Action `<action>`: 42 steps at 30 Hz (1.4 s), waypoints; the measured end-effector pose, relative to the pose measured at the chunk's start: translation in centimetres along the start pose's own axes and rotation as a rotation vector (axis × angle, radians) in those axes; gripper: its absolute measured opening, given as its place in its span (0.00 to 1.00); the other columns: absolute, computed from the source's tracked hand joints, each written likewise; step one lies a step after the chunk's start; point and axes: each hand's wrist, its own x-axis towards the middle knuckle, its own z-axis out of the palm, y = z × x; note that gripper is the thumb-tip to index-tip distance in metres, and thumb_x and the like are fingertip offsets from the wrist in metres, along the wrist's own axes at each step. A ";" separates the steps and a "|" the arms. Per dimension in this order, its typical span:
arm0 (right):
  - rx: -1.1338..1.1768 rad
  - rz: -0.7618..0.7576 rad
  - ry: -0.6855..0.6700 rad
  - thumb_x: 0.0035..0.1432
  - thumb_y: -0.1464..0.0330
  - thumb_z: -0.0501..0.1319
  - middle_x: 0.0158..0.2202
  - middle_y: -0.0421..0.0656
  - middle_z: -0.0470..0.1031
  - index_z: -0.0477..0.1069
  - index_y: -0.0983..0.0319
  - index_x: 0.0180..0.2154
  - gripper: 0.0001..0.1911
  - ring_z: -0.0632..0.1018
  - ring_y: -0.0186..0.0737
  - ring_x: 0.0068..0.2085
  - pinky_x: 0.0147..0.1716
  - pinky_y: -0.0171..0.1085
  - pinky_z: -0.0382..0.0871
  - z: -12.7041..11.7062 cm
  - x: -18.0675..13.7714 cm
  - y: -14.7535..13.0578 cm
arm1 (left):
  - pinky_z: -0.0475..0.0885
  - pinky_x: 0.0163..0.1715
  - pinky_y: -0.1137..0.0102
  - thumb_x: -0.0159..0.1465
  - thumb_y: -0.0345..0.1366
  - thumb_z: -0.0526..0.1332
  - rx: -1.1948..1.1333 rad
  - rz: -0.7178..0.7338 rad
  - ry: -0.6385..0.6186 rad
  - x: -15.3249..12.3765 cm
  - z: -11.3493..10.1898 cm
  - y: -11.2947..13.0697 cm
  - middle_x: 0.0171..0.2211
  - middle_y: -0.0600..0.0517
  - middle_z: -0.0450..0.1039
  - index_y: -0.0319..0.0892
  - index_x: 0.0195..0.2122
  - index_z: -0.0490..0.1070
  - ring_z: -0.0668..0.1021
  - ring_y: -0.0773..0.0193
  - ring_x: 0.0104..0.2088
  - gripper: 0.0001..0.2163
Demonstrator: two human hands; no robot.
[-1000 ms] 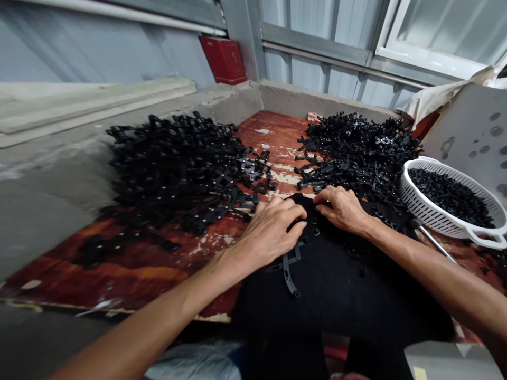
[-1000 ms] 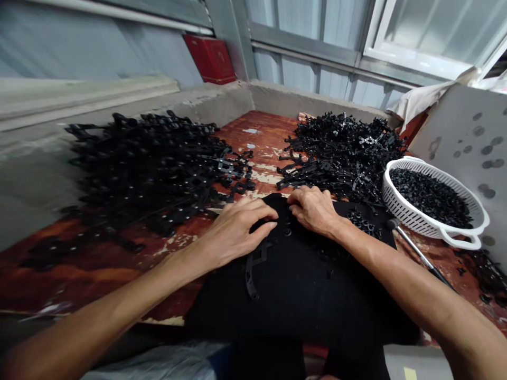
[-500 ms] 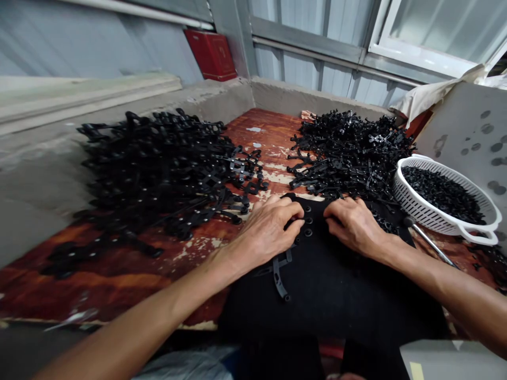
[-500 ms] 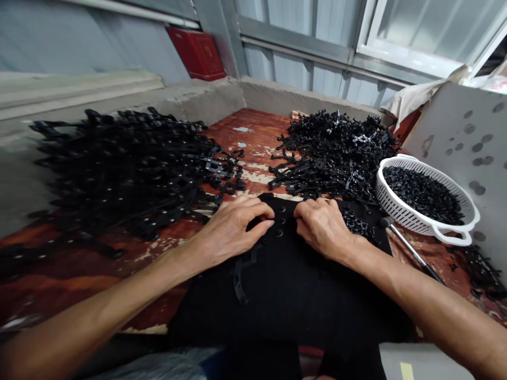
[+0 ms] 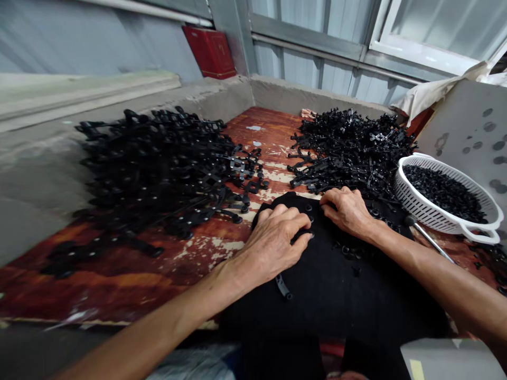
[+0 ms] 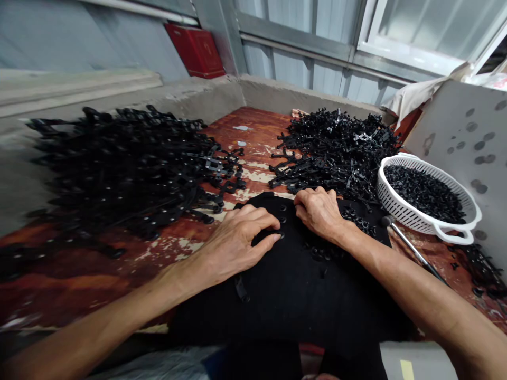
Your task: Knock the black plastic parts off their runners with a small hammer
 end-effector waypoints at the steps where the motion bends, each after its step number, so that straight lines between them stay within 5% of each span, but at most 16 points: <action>1: 0.002 -0.001 -0.003 0.64 0.67 0.59 0.38 0.41 0.75 0.73 0.63 0.40 0.07 0.74 0.43 0.42 0.44 0.46 0.65 0.0 0.0 0.1 | 0.65 0.39 0.61 0.61 0.34 0.59 0.000 -0.009 0.004 0.0 -0.1 0.0 0.34 0.51 0.74 0.44 0.34 0.72 0.71 0.57 0.39 0.03; 12: -0.026 0.039 0.004 0.64 0.70 0.53 0.46 0.48 0.74 0.72 0.60 0.49 0.14 0.72 0.49 0.46 0.41 0.45 0.59 -1.3 -0.8 0.4 | 0.65 0.44 0.57 0.63 0.33 0.57 0.043 0.048 0.077 -0.2 -1.6 0.9 0.37 0.48 0.73 0.42 0.37 0.73 0.71 0.53 0.42 0.06; 20: -0.045 0.027 -0.150 0.64 0.73 0.54 0.47 0.50 0.74 0.76 0.61 0.46 0.14 0.74 0.51 0.47 0.41 0.45 0.62 -2.6 -3.7 1.7 | 0.59 0.46 0.52 0.64 0.30 0.56 0.051 0.235 -0.110 0.4 -0.3 4.6 0.37 0.49 0.72 0.42 0.38 0.72 0.69 0.53 0.41 0.06; 30: 0.029 0.020 -0.121 0.61 0.77 0.55 0.45 0.46 0.76 0.74 0.62 0.46 0.14 0.76 0.42 0.46 0.45 0.40 0.65 -2.1 -3.9 2.5 | 0.60 0.41 0.55 0.64 0.29 0.52 0.013 0.079 -0.122 -1.0 -0.8 4.5 0.31 0.50 0.71 0.42 0.31 0.71 0.69 0.56 0.37 0.09; 38: -0.024 -0.008 -0.164 0.64 0.65 0.60 0.45 0.45 0.76 0.73 0.64 0.45 0.11 0.76 0.45 0.46 0.48 0.51 0.70 -1.7 -3.3 2.3 | 0.61 0.38 0.59 0.63 0.29 0.52 -0.055 -0.086 -0.289 -2.2 -2.0 4.5 0.34 0.49 0.70 0.43 0.28 0.73 0.68 0.55 0.38 0.12; 42: -0.042 0.005 -0.192 0.64 0.64 0.60 0.46 0.45 0.75 0.72 0.64 0.46 0.12 0.77 0.44 0.45 0.46 0.50 0.72 -1.5 -2.8 2.8 | 0.61 0.37 0.58 0.63 0.30 0.53 0.022 -0.077 -0.221 -2.4 -1.4 4.4 0.33 0.48 0.69 0.43 0.28 0.72 0.68 0.54 0.37 0.11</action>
